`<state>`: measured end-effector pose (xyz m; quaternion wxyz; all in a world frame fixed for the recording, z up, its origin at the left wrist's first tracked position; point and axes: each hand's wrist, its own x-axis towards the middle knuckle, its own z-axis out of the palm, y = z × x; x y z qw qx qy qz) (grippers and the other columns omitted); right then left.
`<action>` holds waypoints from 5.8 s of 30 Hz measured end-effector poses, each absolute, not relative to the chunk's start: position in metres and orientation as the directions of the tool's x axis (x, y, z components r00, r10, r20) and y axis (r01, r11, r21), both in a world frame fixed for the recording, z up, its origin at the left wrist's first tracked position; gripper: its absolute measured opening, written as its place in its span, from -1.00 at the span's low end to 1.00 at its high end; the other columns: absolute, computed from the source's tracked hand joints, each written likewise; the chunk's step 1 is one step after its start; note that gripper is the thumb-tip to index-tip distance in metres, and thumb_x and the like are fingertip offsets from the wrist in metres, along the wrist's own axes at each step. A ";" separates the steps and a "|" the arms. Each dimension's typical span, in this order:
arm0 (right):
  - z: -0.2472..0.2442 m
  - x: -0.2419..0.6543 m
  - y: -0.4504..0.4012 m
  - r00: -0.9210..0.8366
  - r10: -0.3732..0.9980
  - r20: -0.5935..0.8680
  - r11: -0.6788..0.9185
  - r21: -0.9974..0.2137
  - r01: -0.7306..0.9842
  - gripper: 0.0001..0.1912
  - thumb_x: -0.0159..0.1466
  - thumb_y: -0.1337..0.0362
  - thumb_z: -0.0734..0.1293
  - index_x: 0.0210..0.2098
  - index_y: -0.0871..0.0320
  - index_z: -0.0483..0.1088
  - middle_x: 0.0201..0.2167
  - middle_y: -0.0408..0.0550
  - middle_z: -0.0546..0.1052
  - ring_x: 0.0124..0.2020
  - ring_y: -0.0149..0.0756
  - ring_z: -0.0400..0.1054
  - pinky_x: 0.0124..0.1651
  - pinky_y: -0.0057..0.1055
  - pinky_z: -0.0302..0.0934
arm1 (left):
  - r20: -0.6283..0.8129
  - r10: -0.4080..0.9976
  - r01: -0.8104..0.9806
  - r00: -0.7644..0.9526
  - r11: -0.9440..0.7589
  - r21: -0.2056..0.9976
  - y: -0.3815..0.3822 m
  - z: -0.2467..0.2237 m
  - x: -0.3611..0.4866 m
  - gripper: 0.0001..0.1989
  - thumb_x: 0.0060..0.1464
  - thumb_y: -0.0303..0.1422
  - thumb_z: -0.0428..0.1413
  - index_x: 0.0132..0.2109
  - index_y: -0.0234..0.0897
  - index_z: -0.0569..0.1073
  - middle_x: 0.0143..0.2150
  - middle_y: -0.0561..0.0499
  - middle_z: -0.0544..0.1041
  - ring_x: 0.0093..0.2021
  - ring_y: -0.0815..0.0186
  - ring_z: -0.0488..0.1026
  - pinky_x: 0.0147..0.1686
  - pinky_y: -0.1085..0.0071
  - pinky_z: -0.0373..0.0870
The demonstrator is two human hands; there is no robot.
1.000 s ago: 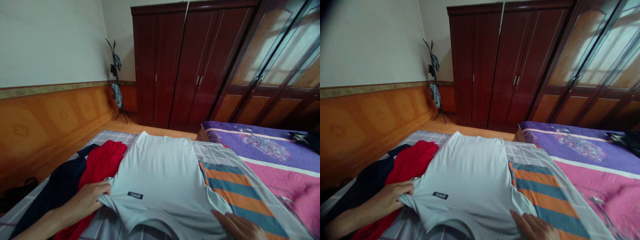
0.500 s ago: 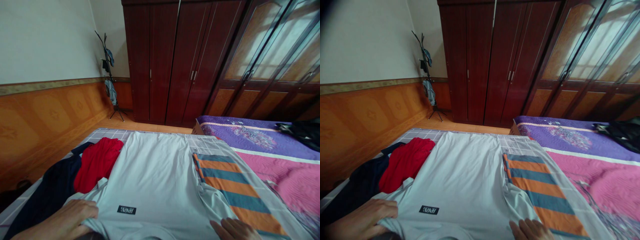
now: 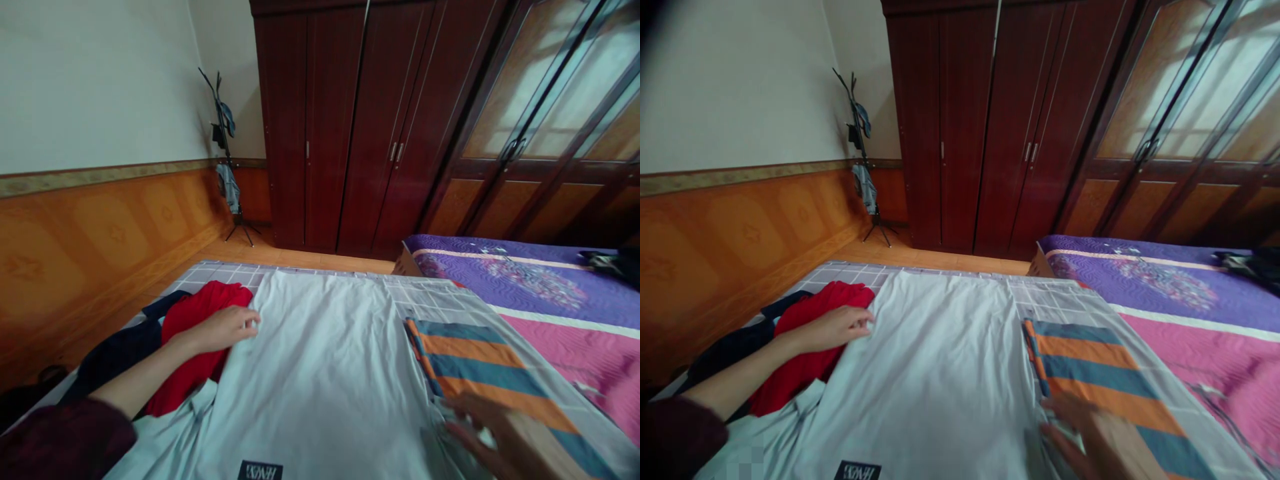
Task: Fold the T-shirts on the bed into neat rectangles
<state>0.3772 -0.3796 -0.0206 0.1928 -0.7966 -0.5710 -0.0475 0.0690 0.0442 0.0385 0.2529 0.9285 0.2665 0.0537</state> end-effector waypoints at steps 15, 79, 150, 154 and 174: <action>-0.018 0.514 -0.159 0.787 0.616 -0.025 -0.726 -0.404 0.556 -0.71 0.30 0.14 0.27 -0.11 0.22 0.38 -0.15 -0.06 0.46 -0.21 -0.27 0.39 -0.18 -0.26 0.33 | 0.061 0.744 0.543 0.666 -0.539 0.643 0.203 -0.074 0.157 -0.23 -0.10 -0.05 0.11 0.21 -0.38 0.21 -0.03 -0.19 0.45 -0.16 0.15 0.47 -0.20 0.34 0.36; -0.029 0.511 -0.130 0.776 0.589 0.225 -0.775 -0.116 0.622 -0.65 0.28 0.18 0.16 -0.12 0.24 0.44 -0.24 0.22 0.54 -0.18 0.04 0.43 -0.28 -0.26 0.19 | 0.297 0.815 0.745 0.497 -0.577 0.336 0.182 -0.042 0.178 -0.76 0.10 -0.34 0.00 -0.07 -0.25 0.37 -0.22 -0.11 0.51 -0.21 0.11 0.46 -0.29 0.34 0.28; -0.081 0.480 -0.113 0.351 0.885 0.307 -0.410 0.155 0.899 -0.40 0.32 -0.07 0.02 0.20 0.12 0.19 0.19 0.15 0.23 0.16 0.13 0.08 0.11 -0.01 0.03 | -0.115 0.617 0.609 0.779 -0.787 -0.099 0.108 -0.010 0.064 -0.33 -0.10 -0.57 -0.02 0.21 -0.13 0.26 0.33 -0.08 0.14 0.33 0.05 -0.02 0.22 -0.03 -0.09; -0.079 0.478 -0.114 0.366 0.882 0.298 -0.421 0.145 0.895 -0.42 0.32 -0.04 0.03 0.19 0.13 0.21 0.19 0.14 0.23 0.16 0.13 0.09 0.12 -0.01 0.03 | 0.012 0.711 0.704 0.703 -0.693 -0.155 0.129 -0.017 0.053 -0.44 -0.06 -0.68 -0.14 0.03 -0.21 0.44 0.12 -0.20 0.37 0.16 -0.05 0.20 0.02 -0.13 0.17; -0.076 0.482 -0.110 0.506 0.819 0.272 -0.554 0.141 0.821 -0.34 0.29 -0.08 -0.02 0.21 0.19 0.17 0.17 0.22 0.25 0.17 0.09 0.10 0.08 -0.04 0.05 | 0.206 0.662 0.606 0.721 -0.746 0.275 0.102 -0.050 0.065 -0.66 0.21 -0.29 -0.09 0.05 -0.36 0.34 0.12 -0.23 0.34 0.16 0.10 0.25 0.15 0.17 0.15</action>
